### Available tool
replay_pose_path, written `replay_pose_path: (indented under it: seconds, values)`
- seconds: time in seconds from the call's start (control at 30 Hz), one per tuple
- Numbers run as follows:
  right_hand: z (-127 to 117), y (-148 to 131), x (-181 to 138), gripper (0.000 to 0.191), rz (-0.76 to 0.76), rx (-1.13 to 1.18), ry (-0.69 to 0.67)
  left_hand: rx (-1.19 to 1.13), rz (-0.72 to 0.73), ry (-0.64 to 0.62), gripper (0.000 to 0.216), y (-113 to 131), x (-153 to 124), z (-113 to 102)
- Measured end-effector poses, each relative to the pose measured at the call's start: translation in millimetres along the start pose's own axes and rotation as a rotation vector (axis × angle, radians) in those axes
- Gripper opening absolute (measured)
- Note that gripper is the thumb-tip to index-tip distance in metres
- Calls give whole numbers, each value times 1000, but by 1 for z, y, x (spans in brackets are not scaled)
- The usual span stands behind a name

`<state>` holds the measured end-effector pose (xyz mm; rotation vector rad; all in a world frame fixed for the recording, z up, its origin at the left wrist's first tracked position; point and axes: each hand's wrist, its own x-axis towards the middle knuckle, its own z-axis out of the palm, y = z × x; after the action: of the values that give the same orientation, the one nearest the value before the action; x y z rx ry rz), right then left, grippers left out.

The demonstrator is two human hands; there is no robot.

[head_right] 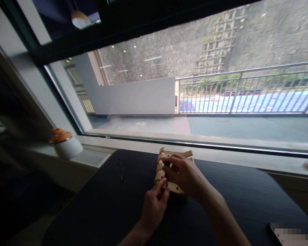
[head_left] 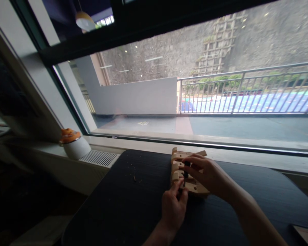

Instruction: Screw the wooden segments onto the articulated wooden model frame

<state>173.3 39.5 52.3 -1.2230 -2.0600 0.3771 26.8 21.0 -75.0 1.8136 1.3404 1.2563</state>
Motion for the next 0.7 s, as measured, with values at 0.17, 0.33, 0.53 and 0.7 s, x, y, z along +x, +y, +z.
replay_pose_path:
  seconds: [0.17, 0.33, 0.53, 0.7]
  values:
    - [0, -7, -2, 24, -6, 19, -14, -103, -27, 32, 27, 7, 3, 2]
    - [-6, -9, -4, 29, 39, 69, -62, -134, -119, -5, 32, 11, 3, 2]
    - [-30, 42, -20, 56, 153, -56, -1, -134, -131, -1, 33, 9, 3, 3]
    - [-19, 68, -29, 67, 225, -223, -130, -124, -131, -5, 34, 11, 3, 1]
